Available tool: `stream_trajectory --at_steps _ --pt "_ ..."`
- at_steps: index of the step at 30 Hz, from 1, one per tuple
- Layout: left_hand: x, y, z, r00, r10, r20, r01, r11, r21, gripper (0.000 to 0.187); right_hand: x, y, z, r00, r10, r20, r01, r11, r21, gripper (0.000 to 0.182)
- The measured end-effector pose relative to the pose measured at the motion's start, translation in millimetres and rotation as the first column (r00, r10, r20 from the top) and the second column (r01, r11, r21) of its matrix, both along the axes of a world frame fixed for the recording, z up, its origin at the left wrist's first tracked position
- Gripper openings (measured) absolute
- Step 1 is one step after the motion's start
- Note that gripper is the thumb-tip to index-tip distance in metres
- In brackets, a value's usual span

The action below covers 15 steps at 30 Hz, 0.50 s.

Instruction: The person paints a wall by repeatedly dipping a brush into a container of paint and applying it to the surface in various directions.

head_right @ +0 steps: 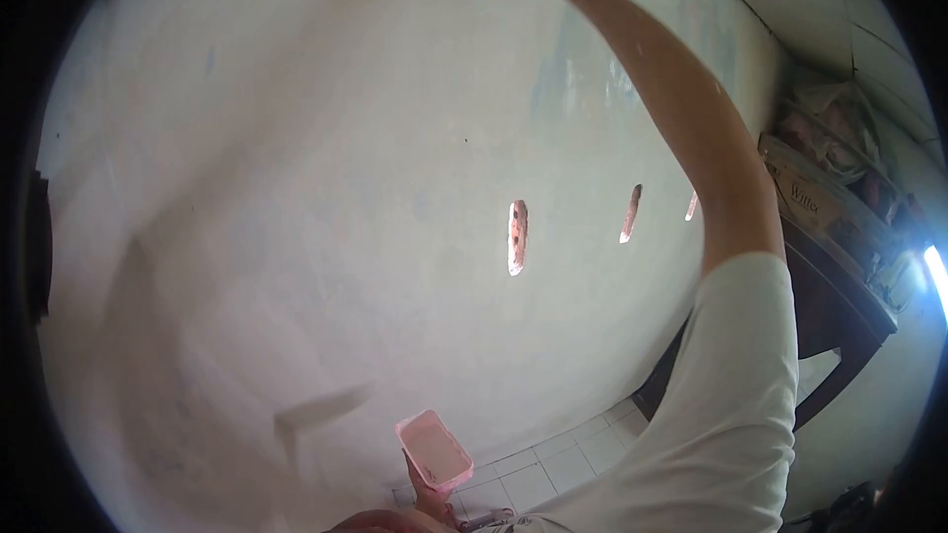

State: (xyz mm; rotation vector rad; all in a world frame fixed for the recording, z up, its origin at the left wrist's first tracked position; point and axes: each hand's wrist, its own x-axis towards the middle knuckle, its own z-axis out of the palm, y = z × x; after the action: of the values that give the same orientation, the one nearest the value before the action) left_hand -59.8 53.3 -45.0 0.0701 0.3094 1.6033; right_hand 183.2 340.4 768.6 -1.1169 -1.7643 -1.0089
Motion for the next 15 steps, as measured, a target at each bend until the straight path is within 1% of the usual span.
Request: stream_trajectory --at_steps 1,2,3,4,5,6,7,8,9,10,11,12,13,14,15 --pt "-1.7 -2.0 -1.7 0.999 0.020 -0.028 -0.020 1.000 0.015 0.061 2.5 17.6 -29.9 0.982 -0.040 0.182 0.019 0.993 0.116 0.035" --pt "-2.6 1.9 -3.2 0.998 -0.013 -0.061 0.018 0.997 0.070 0.062 4.2 18.4 -66.2 0.975 0.017 0.220 -0.029 0.998 0.049 0.034" --pt "-2.4 8.4 -3.1 0.994 -0.048 -0.093 0.060 0.990 0.126 0.064 4.4 10.8 -109.6 0.975 0.057 0.213 -0.058 0.998 -0.003 0.035" --pt "-2.6 12.3 -2.6 0.994 -0.063 -0.088 0.074 0.989 0.128 0.064 6.7 6.7 -148.2 0.977 0.033 0.211 -0.010 0.994 -0.111 0.037" --pt "-4.1 13.7 -2.0 0.989 -0.137 -0.063 0.143 0.985 0.101 0.064 5.1 -17.7 -182.4 0.985 0.014 0.174 0.030 0.967 -0.252 0.033" --pt "-5.3 12.8 0.6 0.978 -0.204 -0.035 0.206 0.976 0.074 0.064 12.5 -28.4 -206.9 0.963 0.031 0.268 0.090 0.898 -0.430 0.034" --pt "-6.3 9.6 9.7 0.979 -0.202 -0.029 0.203 0.976 0.073 0.064 22.9 -32.5 -221.4 0.932 0.073 0.354 0.159 0.797 -0.582 0.035" --pt "-5.3 9.8 23.1 0.968 -0.250 -0.007 0.249 0.968 -0.032 0.064 30.8 -34.1 -220.0 0.929 0.077 0.363 0.160 0.800 -0.578 0.035" --pt "-3.6 9.1 30.6 0.955 -0.296 0.019 0.296 0.946 -0.133 0.063 39.3 -34.2 -214.4 0.892 0.191 0.411 0.085 0.820 -0.566 0.030" --pt "-2.9 12.9 28.1 0.956 -0.292 0.017 0.292 0.948 -0.127 0.063 44.3 -30.9 -206.5 0.841 0.300 0.451 0.003 0.830 -0.557 0.025" --pt "-1.2 16.5 23.2 0.952 -0.298 0.073 0.304 0.948 -0.093 0.063 34.6 -34.8 -172.6 0.894 0.256 0.366 0.015 0.802 -0.597 0.027" --pt "-0.1 15.8 19.6 0.943 -0.305 0.131 0.315 0.947 -0.062 0.063 31.7 -32.8 -134.7 0.879 0.261 0.398 -0.019 0.854 -0.520 0.024" --pt "1.8 11.1 22.7 0.944 -0.302 0.130 0.313 0.947 -0.069 0.063 25.9 -32.1 -90.8 0.915 0.211 0.344 -0.009 0.862 -0.506 0.026" --pt "4.0 8.0 28.2 0.961 -0.273 0.044 0.273 0.962 0.007 0.063 -0.6 -75.5 -46.0 0.984 0.029 0.176 0.090 0.769 -0.632 0.025" --pt "3.7 5.6 32.2 0.971 -0.235 -0.039 0.238 0.968 0.086 0.063 -3.2 -75.3 -2.1 0.989 0.031 0.142 0.051 0.841 -0.538 0.026"
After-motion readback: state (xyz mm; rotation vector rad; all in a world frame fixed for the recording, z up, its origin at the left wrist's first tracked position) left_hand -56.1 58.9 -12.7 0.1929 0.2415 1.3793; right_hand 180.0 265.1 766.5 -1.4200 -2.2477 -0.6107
